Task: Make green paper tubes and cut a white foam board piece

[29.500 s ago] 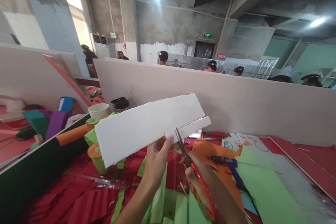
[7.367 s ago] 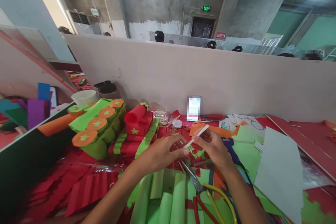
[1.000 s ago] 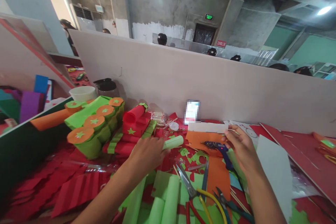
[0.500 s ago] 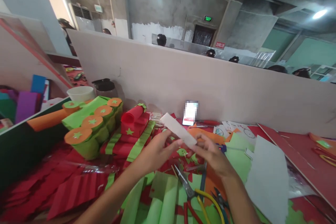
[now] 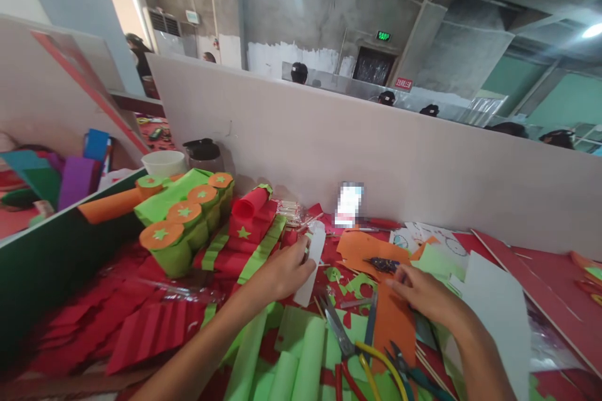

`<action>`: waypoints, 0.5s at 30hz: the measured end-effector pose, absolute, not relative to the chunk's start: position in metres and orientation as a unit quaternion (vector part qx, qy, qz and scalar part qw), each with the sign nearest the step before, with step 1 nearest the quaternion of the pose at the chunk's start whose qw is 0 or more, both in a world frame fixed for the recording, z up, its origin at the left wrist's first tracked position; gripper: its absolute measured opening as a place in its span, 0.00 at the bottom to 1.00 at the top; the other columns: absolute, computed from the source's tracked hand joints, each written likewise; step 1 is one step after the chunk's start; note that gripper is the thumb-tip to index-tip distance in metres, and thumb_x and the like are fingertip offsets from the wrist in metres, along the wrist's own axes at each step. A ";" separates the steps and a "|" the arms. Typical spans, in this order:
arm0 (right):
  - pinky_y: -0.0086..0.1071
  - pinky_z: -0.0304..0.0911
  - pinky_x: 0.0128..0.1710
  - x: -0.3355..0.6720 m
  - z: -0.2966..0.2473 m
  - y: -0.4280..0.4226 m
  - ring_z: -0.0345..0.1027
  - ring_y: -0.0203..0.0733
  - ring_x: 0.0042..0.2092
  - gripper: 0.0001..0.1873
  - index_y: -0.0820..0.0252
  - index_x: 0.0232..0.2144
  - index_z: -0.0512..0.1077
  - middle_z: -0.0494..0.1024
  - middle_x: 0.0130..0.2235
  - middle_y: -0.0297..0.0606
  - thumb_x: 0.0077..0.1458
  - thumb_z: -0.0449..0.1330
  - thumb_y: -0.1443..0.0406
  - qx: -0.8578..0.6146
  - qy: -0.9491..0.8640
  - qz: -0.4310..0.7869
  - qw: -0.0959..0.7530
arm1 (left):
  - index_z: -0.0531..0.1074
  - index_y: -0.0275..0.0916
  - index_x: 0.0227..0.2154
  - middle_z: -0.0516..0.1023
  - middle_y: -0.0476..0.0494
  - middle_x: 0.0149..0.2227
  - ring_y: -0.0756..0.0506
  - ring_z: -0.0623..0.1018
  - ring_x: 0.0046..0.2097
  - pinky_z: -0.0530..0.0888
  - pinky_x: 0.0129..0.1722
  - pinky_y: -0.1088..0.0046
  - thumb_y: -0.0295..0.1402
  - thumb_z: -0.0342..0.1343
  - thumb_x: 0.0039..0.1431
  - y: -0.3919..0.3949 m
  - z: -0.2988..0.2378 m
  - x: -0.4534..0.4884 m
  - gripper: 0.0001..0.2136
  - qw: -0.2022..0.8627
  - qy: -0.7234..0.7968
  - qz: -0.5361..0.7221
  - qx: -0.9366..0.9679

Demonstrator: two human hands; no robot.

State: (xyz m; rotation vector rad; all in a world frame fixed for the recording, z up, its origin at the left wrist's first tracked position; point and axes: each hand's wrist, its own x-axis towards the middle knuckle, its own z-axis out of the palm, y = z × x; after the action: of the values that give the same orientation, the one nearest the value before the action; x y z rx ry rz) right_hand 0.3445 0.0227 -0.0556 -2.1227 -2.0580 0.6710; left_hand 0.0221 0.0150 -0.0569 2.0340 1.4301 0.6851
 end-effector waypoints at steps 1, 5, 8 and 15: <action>0.33 0.53 0.28 0.359 -0.061 0.026 0.68 0.46 0.28 0.15 0.53 0.25 0.63 0.73 0.24 0.34 0.54 0.58 0.51 -0.729 -0.658 0.182 0.045 | 0.66 0.41 0.43 0.76 0.46 0.33 0.42 0.77 0.36 0.71 0.36 0.69 0.33 0.44 0.60 0.014 -0.056 0.023 0.10 0.280 0.543 0.246 0.752; 0.34 0.54 0.29 0.398 -0.087 0.037 0.70 0.50 0.32 0.18 0.54 0.22 0.63 0.75 0.25 0.38 0.52 0.58 0.49 -0.774 -0.619 0.131 0.021 | 0.64 0.42 0.36 0.73 0.47 0.30 0.42 0.75 0.34 0.70 0.33 0.69 0.36 0.43 0.62 0.014 -0.052 0.025 0.07 0.291 0.561 0.218 0.744; 0.34 0.54 0.29 0.403 -0.100 0.041 0.70 0.50 0.32 0.20 0.54 0.20 0.64 0.76 0.26 0.40 0.50 0.60 0.48 -0.775 -0.612 0.158 0.015 | 0.63 0.42 0.33 0.72 0.46 0.30 0.43 0.74 0.33 0.69 0.33 0.69 0.35 0.42 0.61 0.016 -0.054 0.026 0.06 0.292 0.554 0.206 0.752; 0.31 0.52 0.23 0.390 -0.099 0.037 0.66 0.43 0.23 0.15 0.54 0.19 0.62 0.71 0.19 0.34 0.49 0.61 0.57 -0.768 -0.604 0.203 0.062 | 0.62 0.42 0.32 0.71 0.48 0.28 0.44 0.73 0.32 0.69 0.31 0.70 0.36 0.44 0.60 0.016 -0.054 0.029 0.05 0.308 0.552 0.199 0.749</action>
State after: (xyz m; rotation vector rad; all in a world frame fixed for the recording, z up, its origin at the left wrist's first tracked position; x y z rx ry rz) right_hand 0.3901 0.0369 -0.0991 -2.3226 -1.8276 0.6127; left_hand 0.0288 0.0158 -0.0545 1.9809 1.4594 0.5269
